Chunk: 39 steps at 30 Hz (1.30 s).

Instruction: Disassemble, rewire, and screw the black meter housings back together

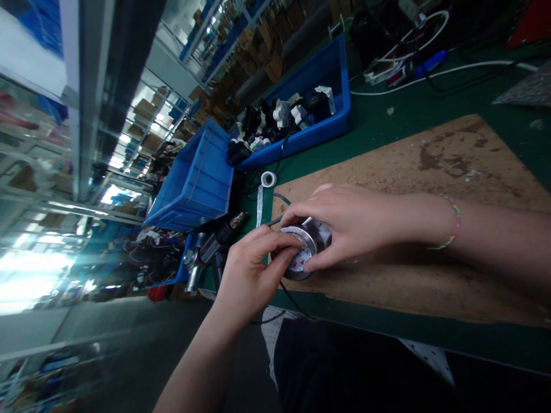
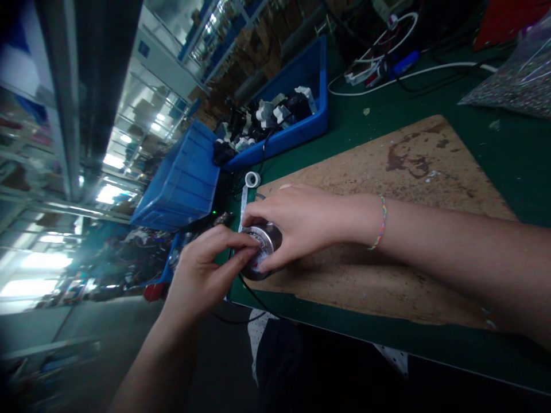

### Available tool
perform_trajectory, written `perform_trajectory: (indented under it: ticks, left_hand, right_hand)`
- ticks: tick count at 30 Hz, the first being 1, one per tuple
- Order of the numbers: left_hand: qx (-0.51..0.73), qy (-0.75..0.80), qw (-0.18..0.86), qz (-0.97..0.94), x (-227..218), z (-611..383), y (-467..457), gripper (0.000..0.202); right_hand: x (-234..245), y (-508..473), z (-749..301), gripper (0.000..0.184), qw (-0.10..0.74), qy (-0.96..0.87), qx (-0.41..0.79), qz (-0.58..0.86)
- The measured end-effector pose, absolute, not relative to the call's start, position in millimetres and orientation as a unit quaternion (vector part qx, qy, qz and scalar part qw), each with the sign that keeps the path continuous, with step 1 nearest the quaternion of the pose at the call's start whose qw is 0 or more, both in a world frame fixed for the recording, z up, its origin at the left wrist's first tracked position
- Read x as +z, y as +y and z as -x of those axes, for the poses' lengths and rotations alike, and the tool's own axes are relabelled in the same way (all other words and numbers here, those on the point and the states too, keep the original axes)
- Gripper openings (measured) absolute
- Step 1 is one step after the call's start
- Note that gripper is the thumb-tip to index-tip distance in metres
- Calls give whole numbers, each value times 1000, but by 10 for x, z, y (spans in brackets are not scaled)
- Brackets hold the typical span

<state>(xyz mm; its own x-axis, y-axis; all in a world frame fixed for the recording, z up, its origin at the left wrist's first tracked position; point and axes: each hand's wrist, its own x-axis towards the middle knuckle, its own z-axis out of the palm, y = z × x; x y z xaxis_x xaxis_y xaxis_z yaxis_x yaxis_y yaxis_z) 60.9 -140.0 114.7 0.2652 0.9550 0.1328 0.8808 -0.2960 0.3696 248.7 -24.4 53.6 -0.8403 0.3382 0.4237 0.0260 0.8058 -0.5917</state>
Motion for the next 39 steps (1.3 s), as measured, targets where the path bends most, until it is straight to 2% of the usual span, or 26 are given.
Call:
perform_trajectory:
  ticks: [4,9,15,19,23,31,39]
  left_hand:
    - [186,585,90,-784,1097,-603,-1437,11]
    - [219,614,119,-749,1068,-592,-1452,7]
    - [239,644,228,-690,1090,-604,-1459,9]
    - [265,659,279,-646,1082,-643,-1466,10]
    - [279,660,260,-647,1084,-698,-1471,6]
    - [293,649,203,-672,1036,-756,-1533,5]
    - [284,646,176,-686,1044,-798,-1538,7]
  right_hand:
    - [539,-239,-2483,61,264,-915,289,96]
    - [541,-239,-2483,60,264,-915,291,93]
    - [574,-259,-2501,56,262,-909,309,94]
    - [629,-296,-2532,41,261,-908,316,90]
    - [694,-327,-2543,32,243,-901,336,128]
    - [759,-363,-2523,40,187,-857,438,198]
    - [815,-384,-2493,29,163,-818,503,226]
